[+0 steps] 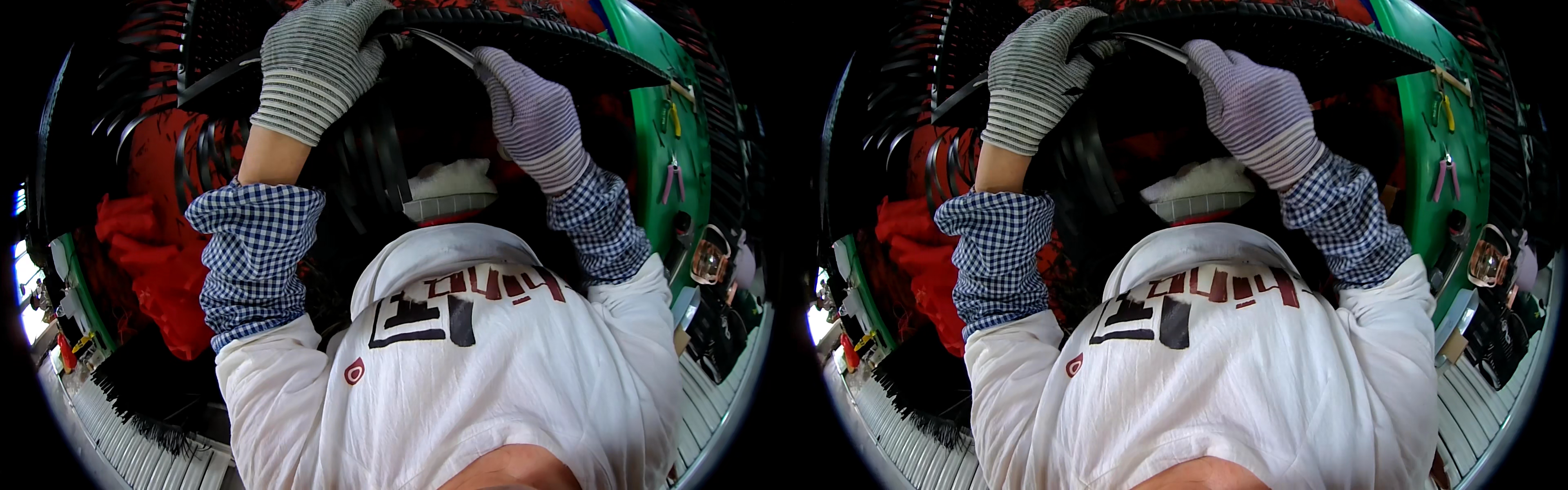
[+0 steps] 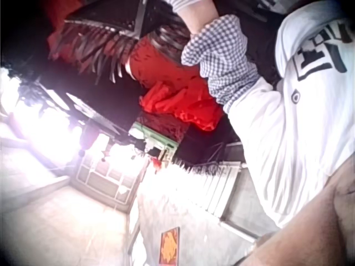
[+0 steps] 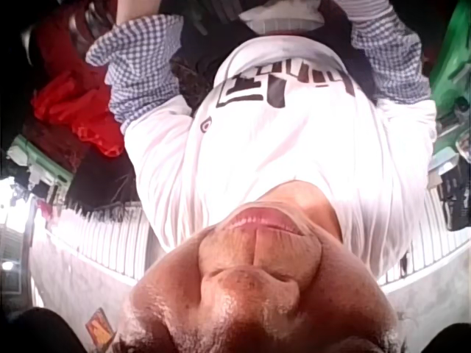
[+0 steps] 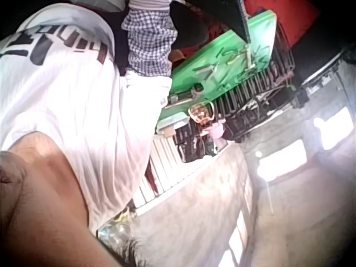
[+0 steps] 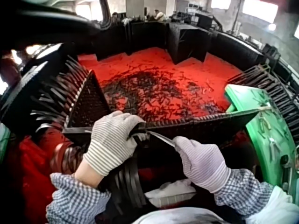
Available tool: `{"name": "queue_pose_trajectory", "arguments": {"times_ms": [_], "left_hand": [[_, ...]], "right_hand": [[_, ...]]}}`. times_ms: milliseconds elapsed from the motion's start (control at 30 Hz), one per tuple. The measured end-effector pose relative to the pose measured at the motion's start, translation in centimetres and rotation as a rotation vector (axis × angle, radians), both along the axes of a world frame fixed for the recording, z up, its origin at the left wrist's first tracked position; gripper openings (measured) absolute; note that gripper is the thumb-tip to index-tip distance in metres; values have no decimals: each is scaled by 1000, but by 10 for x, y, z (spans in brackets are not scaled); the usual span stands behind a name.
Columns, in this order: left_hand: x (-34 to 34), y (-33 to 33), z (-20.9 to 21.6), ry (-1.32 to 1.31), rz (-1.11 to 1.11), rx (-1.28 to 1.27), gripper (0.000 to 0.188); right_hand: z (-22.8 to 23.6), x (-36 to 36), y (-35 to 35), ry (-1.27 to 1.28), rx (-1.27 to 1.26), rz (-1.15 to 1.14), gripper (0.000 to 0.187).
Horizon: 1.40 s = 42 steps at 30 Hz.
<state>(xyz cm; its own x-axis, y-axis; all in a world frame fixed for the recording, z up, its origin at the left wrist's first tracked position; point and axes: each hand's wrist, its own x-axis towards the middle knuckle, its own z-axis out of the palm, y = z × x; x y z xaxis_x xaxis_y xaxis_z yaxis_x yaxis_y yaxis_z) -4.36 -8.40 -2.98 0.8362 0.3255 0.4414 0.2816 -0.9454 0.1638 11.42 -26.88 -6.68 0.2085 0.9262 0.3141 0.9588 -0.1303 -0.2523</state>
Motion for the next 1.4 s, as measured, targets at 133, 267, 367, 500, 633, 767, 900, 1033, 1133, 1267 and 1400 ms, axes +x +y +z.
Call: {"name": "queue_pose_trajectory", "arguments": {"times_ms": [133, 267, 367, 500, 633, 767, 900, 1033, 1133, 1267, 1400], "left_hand": [[1, -1, 0, -29, -16, 1, 23], [2, 0, -1, -34, -8, -20, 23], [1, -2, 1, -65, -3, 2, 24], [-2, -4, 7, -39, -4, -29, 26], [5, -1, 5, 31, -28, -6, 28], [-9, -2, 11, 13, 13, 41, 33], [6, -2, -2, -18, -42, -66, 38], [5, 7, -7, -80, -62, -85, 39], [-11, 5, 4, -154, -65, -94, 40], [-11, -2, 16, -65, -28, -67, 40], [2, 3, 6, -99, -88, -105, 38]], "right_hand": [[6, 20, 2, -144, 5, 96, 27], [13, 33, 8, -288, 36, 163, 25], [23, 36, 13, -314, 47, 176, 24], [65, 28, 26, -348, -5, 261, 17], [66, 48, 28, -495, 88, 378, 14], [81, 45, 40, -583, 137, 452, 13], [87, 57, 57, -607, 102, 596, 15], [89, 48, 90, -639, 187, 708, 15], [93, 48, 88, -502, 147, 705, 12], [97, 44, 43, -223, 36, 367, 12], [70, 57, 10, -223, -40, 291, 20]]}}
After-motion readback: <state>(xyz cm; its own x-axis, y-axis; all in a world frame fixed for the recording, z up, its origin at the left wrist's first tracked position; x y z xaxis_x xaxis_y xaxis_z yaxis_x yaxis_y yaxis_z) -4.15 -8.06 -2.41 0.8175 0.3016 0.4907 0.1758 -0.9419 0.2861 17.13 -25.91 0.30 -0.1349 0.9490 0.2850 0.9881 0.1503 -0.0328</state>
